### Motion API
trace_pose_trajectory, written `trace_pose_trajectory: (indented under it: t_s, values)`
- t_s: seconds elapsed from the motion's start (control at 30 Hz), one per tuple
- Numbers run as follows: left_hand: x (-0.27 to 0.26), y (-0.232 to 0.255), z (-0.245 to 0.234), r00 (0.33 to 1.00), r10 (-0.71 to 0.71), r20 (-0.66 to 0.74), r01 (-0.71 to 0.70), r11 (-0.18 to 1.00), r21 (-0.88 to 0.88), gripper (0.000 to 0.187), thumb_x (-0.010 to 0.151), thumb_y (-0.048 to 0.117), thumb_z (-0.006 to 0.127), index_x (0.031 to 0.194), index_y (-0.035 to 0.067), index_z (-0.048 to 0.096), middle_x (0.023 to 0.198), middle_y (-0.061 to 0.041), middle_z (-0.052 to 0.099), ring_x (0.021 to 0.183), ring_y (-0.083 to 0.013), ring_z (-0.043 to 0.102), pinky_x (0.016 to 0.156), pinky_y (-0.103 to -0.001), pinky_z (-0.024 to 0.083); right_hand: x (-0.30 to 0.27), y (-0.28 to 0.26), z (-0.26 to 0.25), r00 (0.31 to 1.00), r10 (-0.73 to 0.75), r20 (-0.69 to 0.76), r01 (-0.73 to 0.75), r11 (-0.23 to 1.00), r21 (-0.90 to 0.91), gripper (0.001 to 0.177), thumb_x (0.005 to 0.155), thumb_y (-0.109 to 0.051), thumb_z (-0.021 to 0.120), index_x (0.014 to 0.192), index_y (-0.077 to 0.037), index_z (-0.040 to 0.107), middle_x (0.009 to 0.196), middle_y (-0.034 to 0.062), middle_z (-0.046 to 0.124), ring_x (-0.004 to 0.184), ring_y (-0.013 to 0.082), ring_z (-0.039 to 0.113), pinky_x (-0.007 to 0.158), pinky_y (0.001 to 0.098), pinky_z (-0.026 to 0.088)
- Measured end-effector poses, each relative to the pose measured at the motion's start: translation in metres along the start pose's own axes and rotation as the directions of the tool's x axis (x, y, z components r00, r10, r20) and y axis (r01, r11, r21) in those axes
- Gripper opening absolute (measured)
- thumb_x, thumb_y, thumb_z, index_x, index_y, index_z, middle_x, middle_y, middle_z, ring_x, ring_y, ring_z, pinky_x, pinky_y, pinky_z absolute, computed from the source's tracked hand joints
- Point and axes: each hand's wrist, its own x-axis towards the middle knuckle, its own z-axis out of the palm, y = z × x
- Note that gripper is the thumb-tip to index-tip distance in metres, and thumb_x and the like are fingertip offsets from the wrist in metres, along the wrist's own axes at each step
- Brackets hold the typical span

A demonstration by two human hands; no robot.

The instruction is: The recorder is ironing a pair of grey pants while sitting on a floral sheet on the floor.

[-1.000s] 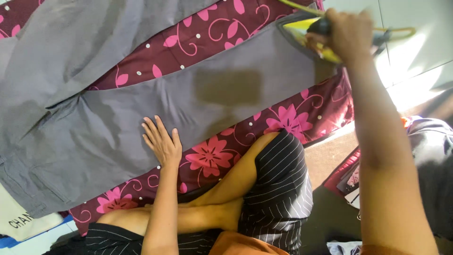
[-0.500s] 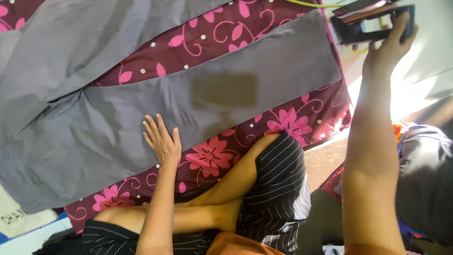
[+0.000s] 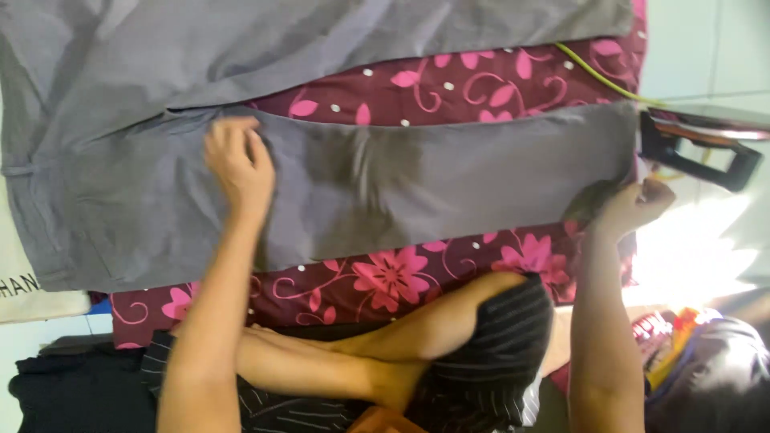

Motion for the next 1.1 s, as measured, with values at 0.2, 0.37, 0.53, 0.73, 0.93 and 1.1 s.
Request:
trace_pose_trajectory:
  t_s: [0.2, 0.37, 0.53, 0.73, 0.93, 1.1]
  values:
    - [0.114, -0.075, -0.039, 0.965, 0.246, -0.088, -0.218, 0.945, 0.244, 0.014, 0.102, 0.000, 0.060, 0.114, 0.005, 0.066, 0.121, -0.012, 0.061, 0.115, -0.0347, 0.055, 0.098, -0.048, 0.045, -0.087, -0.205, 0.128, 0.825, -0.478, 0.301, 0.513, 0.857, -0.044, 0.027, 0.091, 0.013, 0.051, 0.115, 0.001, 0.055, 0.104, 0.0144, 0.055, 0.098, 0.0272, 0.057, 0.092, 0.0358, 0.051]
    - [0.169, -0.137, -0.027, 0.973, 0.219, 0.071, -0.230, 0.915, 0.332, 0.021, 0.095, -0.005, 0.059, 0.112, 0.006, 0.065, 0.126, -0.010, 0.061, 0.124, -0.0355, 0.055, 0.099, -0.050, 0.046, -0.157, -0.308, 0.235, 0.332, -0.579, 0.745, 0.824, 0.562, 0.069, 0.051, 0.083, -0.004, 0.067, 0.134, -0.008, 0.061, 0.131, 0.0169, 0.061, 0.123, 0.0377, 0.055, 0.103, 0.0504, 0.043]
    - [0.222, -0.152, 0.011, 0.947, 0.290, 0.140, -0.322, 0.864, 0.387, 0.032, 0.090, -0.006, 0.062, 0.120, 0.004, 0.065, 0.134, -0.013, 0.061, 0.133, -0.0369, 0.053, 0.102, -0.052, 0.042, -0.199, -0.293, 0.303, 0.324, -0.537, 0.779, 0.926, 0.350, -0.144, 0.051, 0.093, -0.012, 0.063, 0.143, -0.013, 0.059, 0.143, 0.0131, 0.056, 0.132, 0.0352, 0.053, 0.100, 0.0529, 0.045]
    - [0.254, -0.149, 0.049, 0.905, 0.291, 0.312, -0.412, 0.786, 0.462, 0.051, 0.077, 0.000, 0.065, 0.128, 0.005, 0.065, 0.127, -0.013, 0.064, 0.130, -0.0362, 0.055, 0.113, -0.057, 0.033, -0.211, -0.279, 0.313, 0.359, -0.487, 0.796, 0.933, 0.191, -0.304, 0.047, 0.102, -0.019, 0.057, 0.149, -0.012, 0.057, 0.149, 0.0176, 0.053, 0.136, 0.0426, 0.049, 0.101, 0.0570, 0.047]
    - [0.270, -0.149, 0.024, 0.876, 0.165, 0.454, -0.401, 0.773, 0.491, 0.031, 0.078, 0.015, 0.073, 0.107, 0.005, 0.071, 0.109, -0.018, 0.065, 0.104, -0.0387, 0.064, 0.089, -0.055, 0.048, -0.215, -0.286, 0.308, 0.377, -0.481, 0.791, 0.925, 0.240, -0.295, 0.047, 0.099, -0.017, 0.059, 0.146, -0.012, 0.059, 0.148, 0.0182, 0.053, 0.135, 0.0446, 0.049, 0.101, 0.0583, 0.048]
    - [0.265, -0.106, -0.034, 0.847, 0.261, 0.462, -0.485, 0.736, 0.472, 0.013, 0.088, 0.013, 0.071, 0.098, 0.006, 0.069, 0.098, -0.012, 0.066, 0.093, -0.0368, 0.067, 0.073, -0.053, 0.053, -0.210, -0.291, 0.305, 0.374, -0.481, 0.793, 0.926, 0.238, -0.292, 0.049, 0.097, -0.016, 0.059, 0.146, -0.011, 0.059, 0.147, 0.0193, 0.053, 0.133, 0.0451, 0.050, 0.101, 0.0588, 0.048]
